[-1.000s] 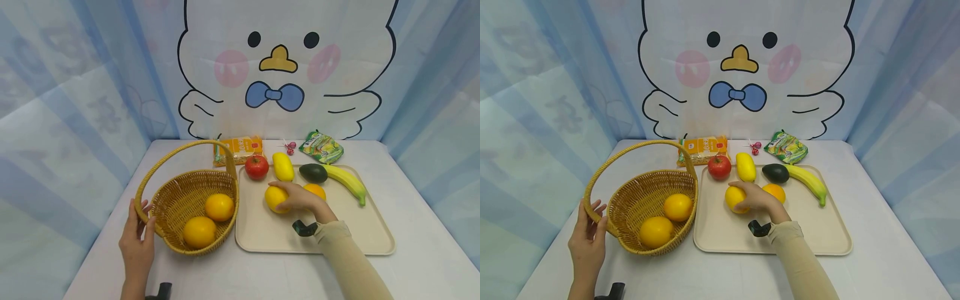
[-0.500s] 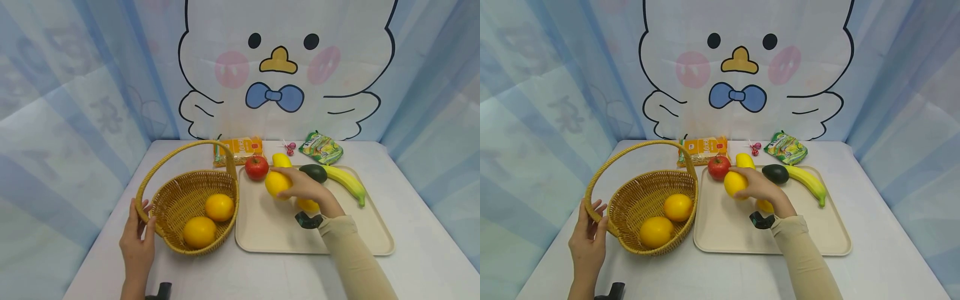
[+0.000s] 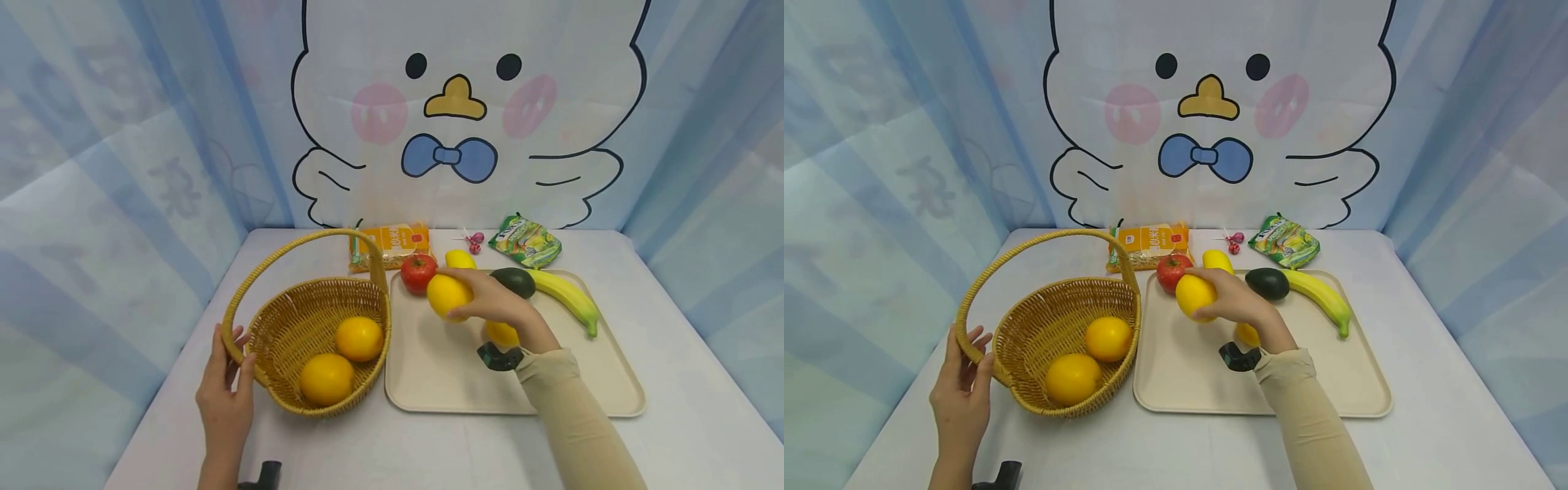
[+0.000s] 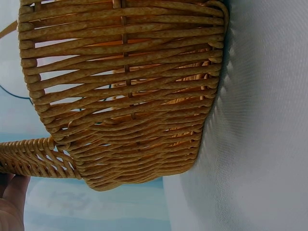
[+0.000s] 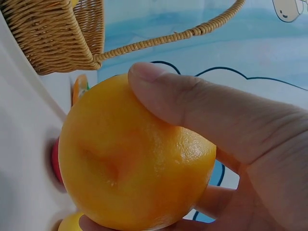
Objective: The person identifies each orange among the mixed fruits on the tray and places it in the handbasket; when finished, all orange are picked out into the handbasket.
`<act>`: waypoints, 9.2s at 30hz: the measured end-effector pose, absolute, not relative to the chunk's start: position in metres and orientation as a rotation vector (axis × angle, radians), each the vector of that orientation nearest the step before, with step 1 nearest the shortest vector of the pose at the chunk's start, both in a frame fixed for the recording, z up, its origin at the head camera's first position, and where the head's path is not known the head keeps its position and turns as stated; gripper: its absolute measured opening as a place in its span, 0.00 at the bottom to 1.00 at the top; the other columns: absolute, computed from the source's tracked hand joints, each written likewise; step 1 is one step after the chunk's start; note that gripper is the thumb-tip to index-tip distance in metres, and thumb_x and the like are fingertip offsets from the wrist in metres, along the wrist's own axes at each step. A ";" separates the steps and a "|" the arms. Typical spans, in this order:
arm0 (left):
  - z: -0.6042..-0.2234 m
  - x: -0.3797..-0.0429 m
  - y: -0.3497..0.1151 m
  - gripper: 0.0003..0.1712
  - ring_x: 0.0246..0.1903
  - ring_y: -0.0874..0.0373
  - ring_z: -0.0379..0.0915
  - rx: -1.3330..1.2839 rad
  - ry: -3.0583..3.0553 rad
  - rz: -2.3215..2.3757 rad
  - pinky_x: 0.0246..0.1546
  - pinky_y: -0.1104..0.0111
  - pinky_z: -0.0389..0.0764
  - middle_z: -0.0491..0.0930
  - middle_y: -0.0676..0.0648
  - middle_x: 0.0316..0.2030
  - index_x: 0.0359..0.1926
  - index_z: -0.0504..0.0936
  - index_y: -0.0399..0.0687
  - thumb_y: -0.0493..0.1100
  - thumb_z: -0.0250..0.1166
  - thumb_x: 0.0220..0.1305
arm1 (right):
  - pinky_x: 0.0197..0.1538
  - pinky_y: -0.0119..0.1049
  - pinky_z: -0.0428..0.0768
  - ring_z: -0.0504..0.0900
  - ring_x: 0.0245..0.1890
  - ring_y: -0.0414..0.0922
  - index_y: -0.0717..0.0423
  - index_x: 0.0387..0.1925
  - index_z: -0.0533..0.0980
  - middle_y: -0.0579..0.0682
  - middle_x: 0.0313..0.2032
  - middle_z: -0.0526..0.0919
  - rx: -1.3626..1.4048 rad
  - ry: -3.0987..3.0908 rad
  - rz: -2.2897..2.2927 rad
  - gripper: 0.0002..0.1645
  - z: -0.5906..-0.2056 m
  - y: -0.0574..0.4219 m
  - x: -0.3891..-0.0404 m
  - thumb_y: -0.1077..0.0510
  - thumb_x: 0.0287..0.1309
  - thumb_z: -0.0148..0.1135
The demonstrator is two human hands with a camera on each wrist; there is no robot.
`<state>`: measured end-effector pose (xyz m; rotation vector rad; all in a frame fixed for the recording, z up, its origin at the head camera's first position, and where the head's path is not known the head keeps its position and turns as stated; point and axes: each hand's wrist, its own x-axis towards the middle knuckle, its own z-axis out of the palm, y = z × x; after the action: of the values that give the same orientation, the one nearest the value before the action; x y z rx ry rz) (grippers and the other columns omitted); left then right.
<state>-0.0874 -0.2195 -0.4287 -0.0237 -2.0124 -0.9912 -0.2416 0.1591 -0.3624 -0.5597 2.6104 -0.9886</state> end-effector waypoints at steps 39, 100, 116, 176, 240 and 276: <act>-0.428 -0.087 -0.219 0.44 0.54 0.83 0.66 -0.019 -2.014 -0.981 0.53 0.91 0.67 0.76 0.32 0.54 0.70 0.58 0.43 0.22 0.62 0.54 | 0.57 0.48 0.75 0.69 0.54 0.50 0.37 0.67 0.63 0.48 0.63 0.68 -0.834 2.533 -1.054 0.44 -0.339 0.114 -0.231 0.53 0.47 0.71; -0.428 -0.086 -0.219 0.44 0.54 0.83 0.66 -0.019 -2.018 -0.984 0.53 0.91 0.67 0.76 0.32 0.54 0.70 0.58 0.43 0.22 0.61 0.54 | 0.65 0.45 0.72 0.67 0.62 0.46 0.41 0.67 0.63 0.43 0.66 0.67 -1.183 2.452 -1.015 0.44 -0.323 0.038 -0.228 0.51 0.48 0.71; -0.425 -0.085 -0.218 0.44 0.54 0.84 0.65 -0.008 -2.027 -1.003 0.53 0.91 0.68 0.76 0.34 0.55 0.71 0.57 0.46 0.23 0.61 0.55 | 0.64 0.41 0.72 0.68 0.60 0.44 0.43 0.67 0.63 0.45 0.64 0.70 -1.283 2.437 -0.934 0.44 -0.328 0.004 -0.226 0.51 0.48 0.71; -0.428 -0.086 -0.221 0.43 0.54 0.82 0.66 -0.046 -2.008 -1.029 0.53 0.90 0.69 0.75 0.30 0.54 0.71 0.57 0.43 0.21 0.60 0.55 | 0.53 0.31 0.73 0.68 0.56 0.42 0.41 0.67 0.63 0.47 0.63 0.69 -1.115 2.364 -0.542 0.41 -0.384 -0.082 -0.226 0.55 0.51 0.68; -0.426 -0.085 -0.219 0.45 0.53 0.84 0.66 -0.008 -2.033 -1.008 0.53 0.90 0.68 0.76 0.33 0.54 0.71 0.57 0.47 0.22 0.61 0.54 | 0.75 0.36 0.59 0.58 0.71 0.45 0.53 0.71 0.55 0.50 0.71 0.60 -1.285 2.348 -0.584 0.43 -0.336 -0.042 -0.242 0.49 0.59 0.62; -0.428 -0.086 -0.219 0.44 0.53 0.83 0.66 -0.028 -2.013 -1.008 0.53 0.90 0.69 0.76 0.31 0.53 0.70 0.57 0.43 0.21 0.61 0.54 | 0.75 0.49 0.58 0.52 0.73 0.49 0.48 0.71 0.57 0.49 0.72 0.55 -1.290 2.451 -0.671 0.42 -0.287 0.064 -0.204 0.47 0.58 0.62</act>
<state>-0.0856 -0.2187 -0.4279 -0.0278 -2.0130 -1.0080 -0.2040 0.0637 -0.2866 -1.2905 2.4513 -0.6705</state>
